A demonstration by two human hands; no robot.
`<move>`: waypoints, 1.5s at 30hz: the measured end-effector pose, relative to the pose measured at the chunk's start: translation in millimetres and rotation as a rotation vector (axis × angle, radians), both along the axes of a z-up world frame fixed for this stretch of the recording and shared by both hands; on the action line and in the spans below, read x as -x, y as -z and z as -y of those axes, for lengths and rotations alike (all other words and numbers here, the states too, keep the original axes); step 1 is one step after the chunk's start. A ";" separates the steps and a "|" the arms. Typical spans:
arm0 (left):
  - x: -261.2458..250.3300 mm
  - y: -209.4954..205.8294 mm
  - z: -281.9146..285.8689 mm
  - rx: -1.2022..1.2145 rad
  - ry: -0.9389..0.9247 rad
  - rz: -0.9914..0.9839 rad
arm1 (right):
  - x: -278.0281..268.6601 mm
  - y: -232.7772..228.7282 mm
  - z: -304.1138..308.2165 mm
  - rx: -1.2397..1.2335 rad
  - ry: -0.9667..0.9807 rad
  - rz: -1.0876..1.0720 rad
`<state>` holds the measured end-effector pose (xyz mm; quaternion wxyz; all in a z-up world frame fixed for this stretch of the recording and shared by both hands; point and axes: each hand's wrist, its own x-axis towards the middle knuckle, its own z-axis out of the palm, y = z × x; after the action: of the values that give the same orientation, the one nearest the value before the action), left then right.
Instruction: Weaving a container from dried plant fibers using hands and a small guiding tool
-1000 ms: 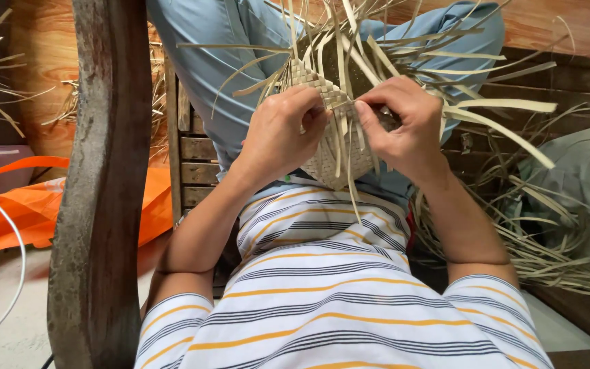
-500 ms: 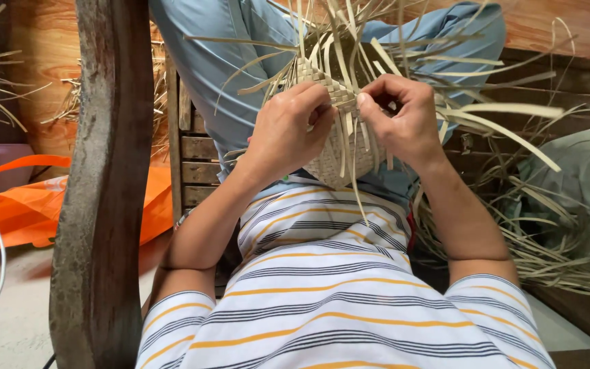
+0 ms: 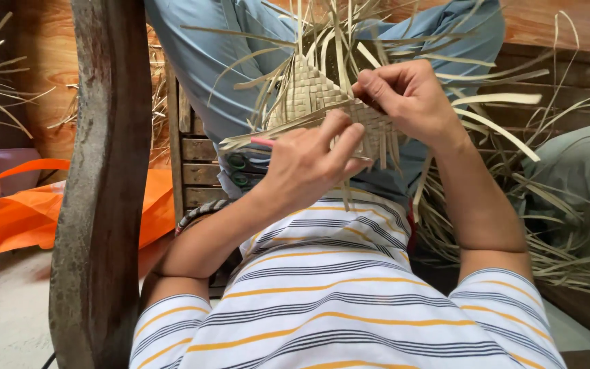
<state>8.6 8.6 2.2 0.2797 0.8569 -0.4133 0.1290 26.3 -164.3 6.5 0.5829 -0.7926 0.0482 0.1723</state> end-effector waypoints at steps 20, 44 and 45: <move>4.3 28.2 20.3 0.210 0.003 0.239 | 10.3 4.9 9.0 -0.019 -0.100 0.243; -28.6 21.7 -9.3 0.042 -0.209 -0.098 | 7.3 4.9 12.0 -0.071 -0.157 0.273; -30.2 20.9 -9.3 0.026 -0.206 -0.116 | 7.0 4.8 11.1 -0.061 -0.147 0.268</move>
<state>38.7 17.9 -18.7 0.2993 0.8972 -0.3047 0.1125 19.3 -175.4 1.7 0.5937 -0.7918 -0.0935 0.1085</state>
